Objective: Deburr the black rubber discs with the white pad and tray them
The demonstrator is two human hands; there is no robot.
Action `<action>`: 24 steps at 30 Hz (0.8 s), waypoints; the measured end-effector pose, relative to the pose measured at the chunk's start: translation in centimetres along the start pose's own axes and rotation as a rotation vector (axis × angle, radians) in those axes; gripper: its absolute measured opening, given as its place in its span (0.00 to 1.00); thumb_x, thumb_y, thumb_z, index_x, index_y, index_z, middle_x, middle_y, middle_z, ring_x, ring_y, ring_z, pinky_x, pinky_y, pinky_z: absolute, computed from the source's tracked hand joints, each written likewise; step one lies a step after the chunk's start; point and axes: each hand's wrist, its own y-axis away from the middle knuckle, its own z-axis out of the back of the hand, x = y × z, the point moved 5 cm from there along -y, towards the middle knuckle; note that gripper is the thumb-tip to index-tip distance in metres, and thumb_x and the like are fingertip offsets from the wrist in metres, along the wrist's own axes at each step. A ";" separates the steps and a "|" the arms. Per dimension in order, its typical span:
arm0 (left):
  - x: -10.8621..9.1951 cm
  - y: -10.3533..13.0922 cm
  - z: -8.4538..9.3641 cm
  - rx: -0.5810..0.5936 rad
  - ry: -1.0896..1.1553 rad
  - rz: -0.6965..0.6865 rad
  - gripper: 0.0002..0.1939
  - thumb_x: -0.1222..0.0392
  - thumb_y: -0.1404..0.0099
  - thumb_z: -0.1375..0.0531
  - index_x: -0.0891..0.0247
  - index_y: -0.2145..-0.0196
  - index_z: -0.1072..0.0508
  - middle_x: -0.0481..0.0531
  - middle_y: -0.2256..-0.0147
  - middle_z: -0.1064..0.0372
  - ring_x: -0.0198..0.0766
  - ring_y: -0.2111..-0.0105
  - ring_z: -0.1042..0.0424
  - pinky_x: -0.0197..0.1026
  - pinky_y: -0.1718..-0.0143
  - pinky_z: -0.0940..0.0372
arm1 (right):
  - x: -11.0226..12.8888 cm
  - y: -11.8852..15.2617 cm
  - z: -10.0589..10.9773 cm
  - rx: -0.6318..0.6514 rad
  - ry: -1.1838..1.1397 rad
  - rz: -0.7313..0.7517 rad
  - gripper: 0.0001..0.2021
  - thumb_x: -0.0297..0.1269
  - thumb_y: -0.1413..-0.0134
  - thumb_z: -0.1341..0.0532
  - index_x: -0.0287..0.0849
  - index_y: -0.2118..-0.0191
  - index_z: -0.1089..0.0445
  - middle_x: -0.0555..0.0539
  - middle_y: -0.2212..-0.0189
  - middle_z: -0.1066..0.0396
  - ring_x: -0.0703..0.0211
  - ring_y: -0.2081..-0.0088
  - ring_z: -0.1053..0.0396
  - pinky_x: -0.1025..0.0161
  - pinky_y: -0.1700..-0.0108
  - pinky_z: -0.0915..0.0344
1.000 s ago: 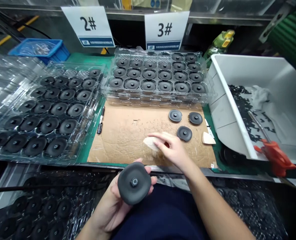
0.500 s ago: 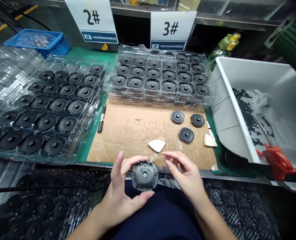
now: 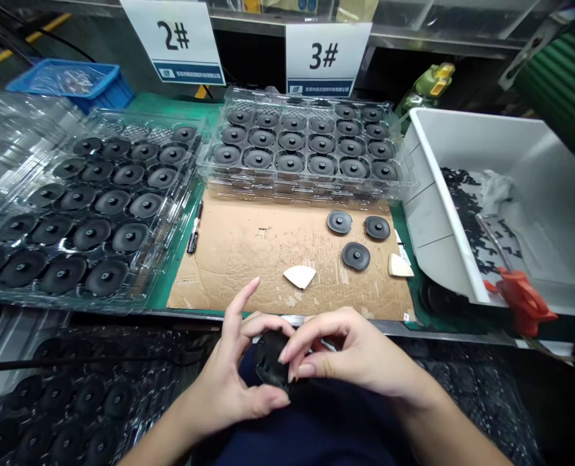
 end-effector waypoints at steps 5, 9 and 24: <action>-0.7 -0.5 -0.9 0.064 0.045 0.044 0.56 0.41 0.50 0.37 0.53 0.38 0.71 0.53 0.57 0.35 0.44 0.53 0.34 0.43 0.47 0.45 | -0.7 0.4 -0.5 0.013 -0.154 0.040 0.02 0.29 0.51 0.33 0.40 0.69 0.25 0.49 0.71 0.28 0.65 0.68 0.33 0.69 0.63 0.38; -0.3 -0.2 -1.1 0.044 -0.034 0.041 0.55 0.44 0.51 0.35 0.55 0.38 0.66 0.57 0.49 0.41 0.45 0.48 0.38 0.41 0.45 0.48 | -2.5 1.6 -0.4 -0.114 -0.273 0.049 0.04 0.31 0.53 0.31 0.42 0.69 0.25 0.50 0.72 0.28 0.65 0.70 0.31 0.70 0.65 0.37; 1.2 -1.3 -7.4 0.352 0.023 0.223 0.22 0.45 0.36 0.49 0.45 0.45 0.41 0.47 0.52 0.31 0.43 0.55 0.31 0.40 0.54 0.37 | -6.2 10.5 3.7 -0.737 0.450 0.253 0.21 0.55 0.46 0.42 0.42 0.71 0.23 0.49 0.80 0.33 0.61 0.76 0.37 0.64 0.71 0.42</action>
